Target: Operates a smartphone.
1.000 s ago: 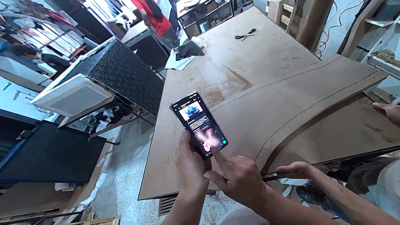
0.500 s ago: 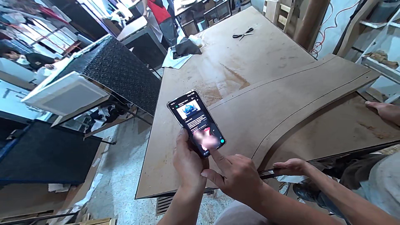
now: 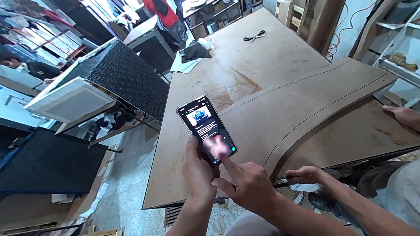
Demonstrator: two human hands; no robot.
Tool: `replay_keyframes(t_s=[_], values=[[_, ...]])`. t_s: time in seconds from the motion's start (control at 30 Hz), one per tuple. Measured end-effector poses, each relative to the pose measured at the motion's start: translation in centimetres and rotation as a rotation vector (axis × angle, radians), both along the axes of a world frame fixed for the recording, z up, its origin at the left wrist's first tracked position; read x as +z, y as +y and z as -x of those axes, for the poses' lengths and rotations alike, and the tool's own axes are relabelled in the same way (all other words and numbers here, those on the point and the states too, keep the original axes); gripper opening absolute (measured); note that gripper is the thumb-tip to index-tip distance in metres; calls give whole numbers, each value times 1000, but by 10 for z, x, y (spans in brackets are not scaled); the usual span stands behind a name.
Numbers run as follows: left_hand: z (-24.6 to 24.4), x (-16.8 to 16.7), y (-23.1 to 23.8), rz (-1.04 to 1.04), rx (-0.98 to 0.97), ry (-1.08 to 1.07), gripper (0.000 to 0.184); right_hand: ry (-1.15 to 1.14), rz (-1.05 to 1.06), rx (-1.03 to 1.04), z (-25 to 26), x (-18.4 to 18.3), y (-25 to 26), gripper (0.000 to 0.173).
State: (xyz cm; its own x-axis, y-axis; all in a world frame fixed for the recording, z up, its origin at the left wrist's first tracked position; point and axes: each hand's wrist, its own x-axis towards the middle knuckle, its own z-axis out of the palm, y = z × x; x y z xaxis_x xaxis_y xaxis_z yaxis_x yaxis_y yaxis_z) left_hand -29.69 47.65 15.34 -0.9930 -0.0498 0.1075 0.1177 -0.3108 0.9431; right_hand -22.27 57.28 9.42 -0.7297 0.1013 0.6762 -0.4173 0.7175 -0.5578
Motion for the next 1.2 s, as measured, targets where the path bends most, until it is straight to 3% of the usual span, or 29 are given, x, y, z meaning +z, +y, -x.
replay_keyframes(t_s=[0.23, 0.43, 0.6, 0.73, 0.9, 1.2], values=[[-1, 4, 0, -16, 20, 7, 42, -78, -66, 149, 4, 23, 8, 57], [-1, 6, -3, -67, 42, -26, 43, -185, -150, 213, 12, 42, 19, 63], [-2, 8, -3, -60, 54, -31, 42, -304, -82, 211, -7, 74, 32, 75], [-1, 8, -4, -61, 45, -16, 42, -142, -89, 129, 4, 35, 14, 69], [-2, 10, -1, -34, 76, -4, 40, -92, -83, 157, 3, 26, 6, 51], [2, 5, -6, -57, 13, 15, 43, -105, -91, 154, 6, 24, 6, 54]])
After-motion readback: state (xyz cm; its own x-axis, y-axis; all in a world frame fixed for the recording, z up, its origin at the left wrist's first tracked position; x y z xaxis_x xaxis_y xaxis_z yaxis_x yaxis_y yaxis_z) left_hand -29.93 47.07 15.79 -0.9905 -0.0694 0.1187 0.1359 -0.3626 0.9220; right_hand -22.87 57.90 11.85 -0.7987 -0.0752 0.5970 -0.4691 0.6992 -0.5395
